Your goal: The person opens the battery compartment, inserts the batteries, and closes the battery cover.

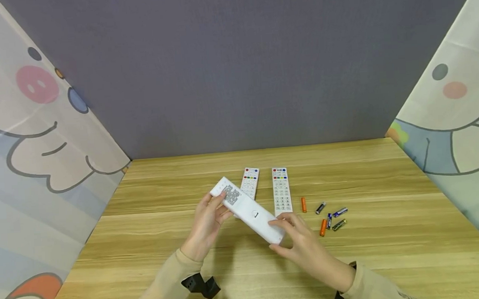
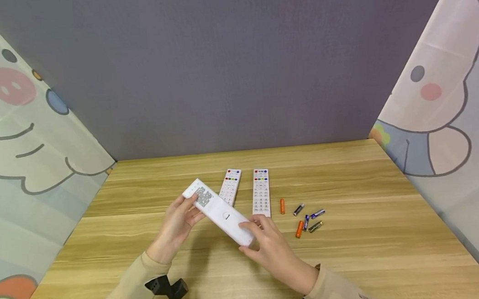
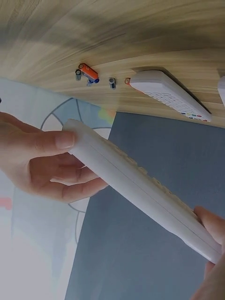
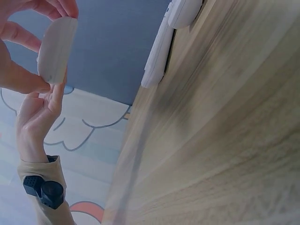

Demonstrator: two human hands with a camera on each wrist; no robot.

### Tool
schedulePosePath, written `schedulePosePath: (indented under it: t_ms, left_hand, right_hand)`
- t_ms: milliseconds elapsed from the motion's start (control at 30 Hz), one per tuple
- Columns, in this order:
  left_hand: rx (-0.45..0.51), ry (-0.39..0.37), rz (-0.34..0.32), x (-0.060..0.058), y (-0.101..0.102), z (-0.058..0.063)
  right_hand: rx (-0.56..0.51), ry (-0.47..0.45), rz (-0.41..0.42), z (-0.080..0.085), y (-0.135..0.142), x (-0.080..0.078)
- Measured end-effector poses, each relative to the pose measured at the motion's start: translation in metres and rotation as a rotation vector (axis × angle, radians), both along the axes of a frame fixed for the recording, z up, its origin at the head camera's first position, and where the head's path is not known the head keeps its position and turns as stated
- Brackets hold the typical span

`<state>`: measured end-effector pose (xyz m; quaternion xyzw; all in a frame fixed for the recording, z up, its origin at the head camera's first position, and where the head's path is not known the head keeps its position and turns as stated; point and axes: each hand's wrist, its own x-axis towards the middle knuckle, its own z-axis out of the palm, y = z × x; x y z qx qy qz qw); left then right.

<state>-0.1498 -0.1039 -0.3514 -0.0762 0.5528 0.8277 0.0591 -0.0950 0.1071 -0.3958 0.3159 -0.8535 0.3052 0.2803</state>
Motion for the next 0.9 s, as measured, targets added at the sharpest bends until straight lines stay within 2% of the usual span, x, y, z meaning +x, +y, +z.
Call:
schedulePosePath:
  t_ms: [367, 500, 700, 900]
  left_hand:
    - [0.009, -0.009, 0.024, 0.0, -0.002, 0.0]
    - [0.006, -0.008, 0.024, 0.001, -0.002, 0.0]
    - [0.005, -0.019, 0.027, 0.001, -0.002, 0.0]
    - [0.018, -0.027, 0.022, 0.001, 0.0, 0.001]
  right_hand:
    - [-0.021, -0.097, 0.045, 0.009, -0.003, -0.005]
    - [-0.02, -0.203, 0.059, 0.014, -0.004, -0.007]
    - [-0.094, -0.439, 0.124, 0.019, -0.006, -0.015]
    - [-0.134, -0.541, 0.191, 0.017, -0.007, -0.022]
